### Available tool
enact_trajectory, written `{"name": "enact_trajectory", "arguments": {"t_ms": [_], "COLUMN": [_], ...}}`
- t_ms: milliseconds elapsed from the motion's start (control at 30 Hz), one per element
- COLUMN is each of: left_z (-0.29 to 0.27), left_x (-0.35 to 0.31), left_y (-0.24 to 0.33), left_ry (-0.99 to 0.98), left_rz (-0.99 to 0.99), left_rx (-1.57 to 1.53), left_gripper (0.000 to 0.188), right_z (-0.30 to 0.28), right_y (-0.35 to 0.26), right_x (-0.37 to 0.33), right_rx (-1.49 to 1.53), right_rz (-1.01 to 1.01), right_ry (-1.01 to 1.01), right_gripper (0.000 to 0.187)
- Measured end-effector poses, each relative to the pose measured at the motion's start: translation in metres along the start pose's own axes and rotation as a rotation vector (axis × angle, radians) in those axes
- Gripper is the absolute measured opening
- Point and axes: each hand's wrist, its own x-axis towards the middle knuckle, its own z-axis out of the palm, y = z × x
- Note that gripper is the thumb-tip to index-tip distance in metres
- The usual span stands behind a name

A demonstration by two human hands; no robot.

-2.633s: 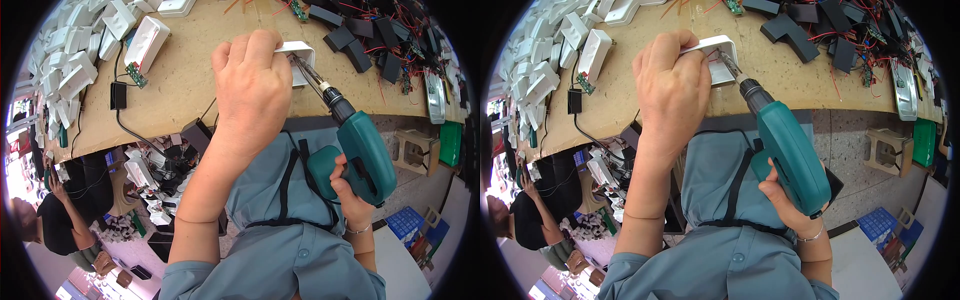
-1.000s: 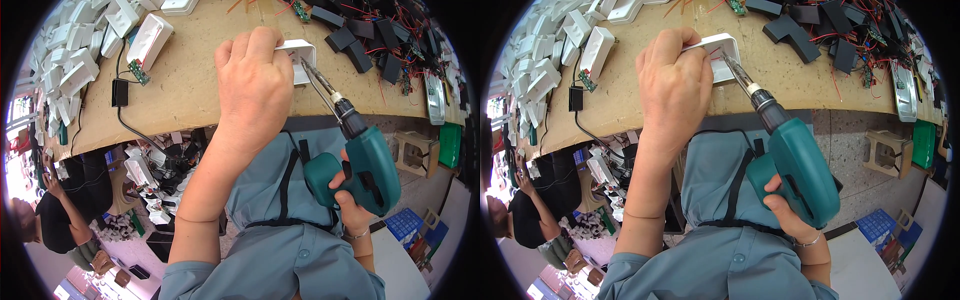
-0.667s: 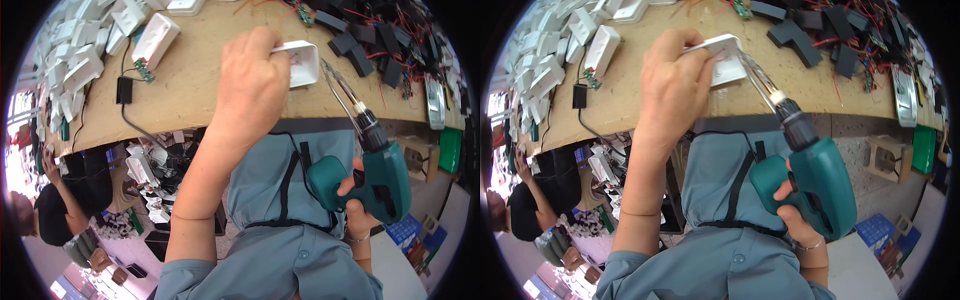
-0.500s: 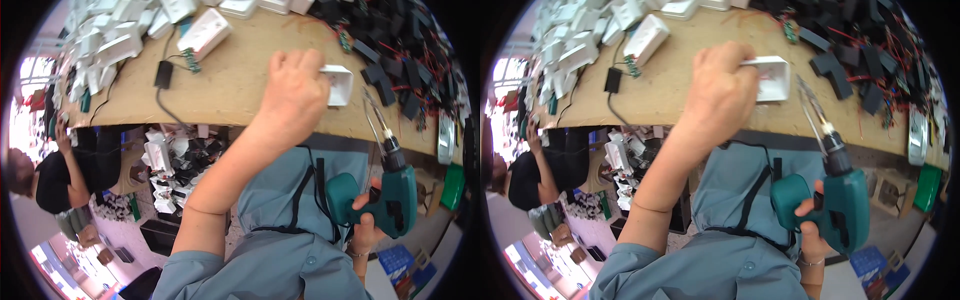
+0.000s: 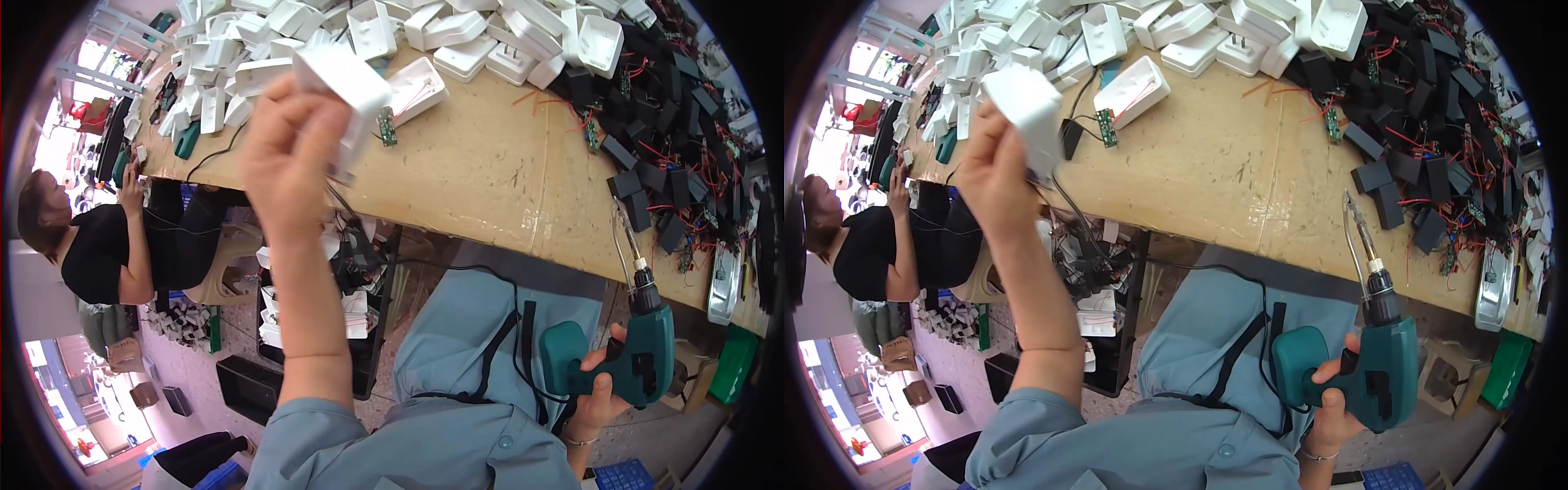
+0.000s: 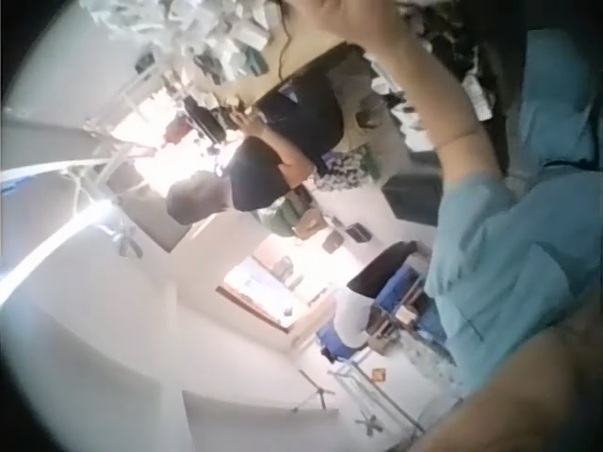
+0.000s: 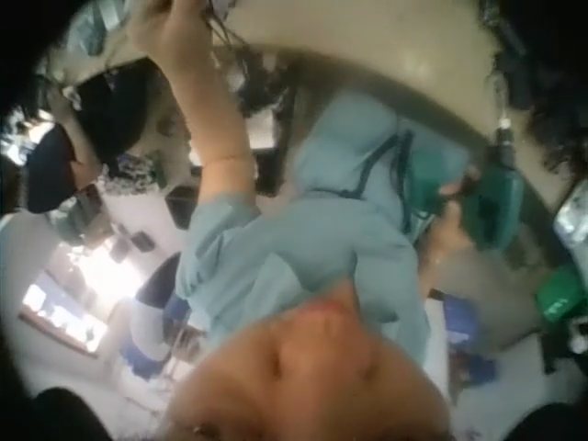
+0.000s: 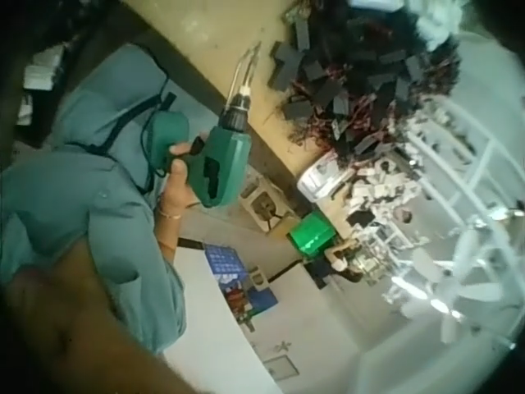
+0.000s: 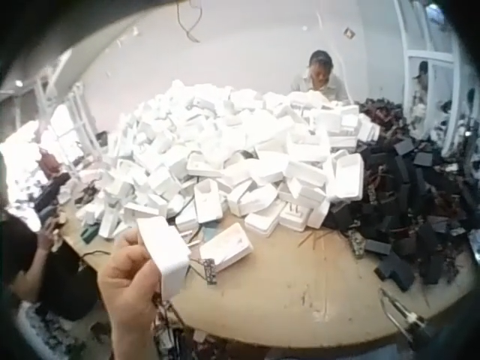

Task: Soldering red and black wires into small white plastic housings at a production workbench.

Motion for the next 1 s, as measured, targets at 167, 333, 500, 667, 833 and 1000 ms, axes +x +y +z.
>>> {"name": "enact_trajectory", "arguments": {"t_ms": [167, 333, 500, 667, 833, 1000], "left_z": [-0.030, 0.004, 0.008, -0.052, -0.077, -0.125], "left_x": [0.066, 0.063, 0.067, 0.105, 0.116, 0.132], "left_y": [-0.020, -0.077, -0.086, -0.092, -0.111, -0.112], "left_ry": [-0.239, -0.564, -0.373, -0.017, -0.329, -0.349], "left_rz": [0.022, -0.055, 0.143, 0.536, 0.346, 0.252], "left_rx": [0.246, 0.508, 0.537, 1.362, 1.678, 1.781], "left_gripper": [0.013, 0.015, 0.016, 0.019, 0.020, 0.019], "right_z": [0.000, 0.004, 0.000, -0.001, -0.004, -0.009], "right_y": [-0.001, -0.002, 0.001, 0.002, 0.004, 0.005], "right_x": [-0.001, -0.001, 0.002, 0.004, 0.009, 0.009], "right_rx": [0.034, 0.009, -0.033, 0.025, 0.027, 0.025], "right_rz": [0.021, -0.002, -0.026, 0.034, 0.031, 0.043], "right_ry": [-0.001, -0.006, -0.012, 0.042, 0.019, 0.014], "right_gripper": [0.064, 0.063, 0.061, 0.065, 0.063, 0.064]}}
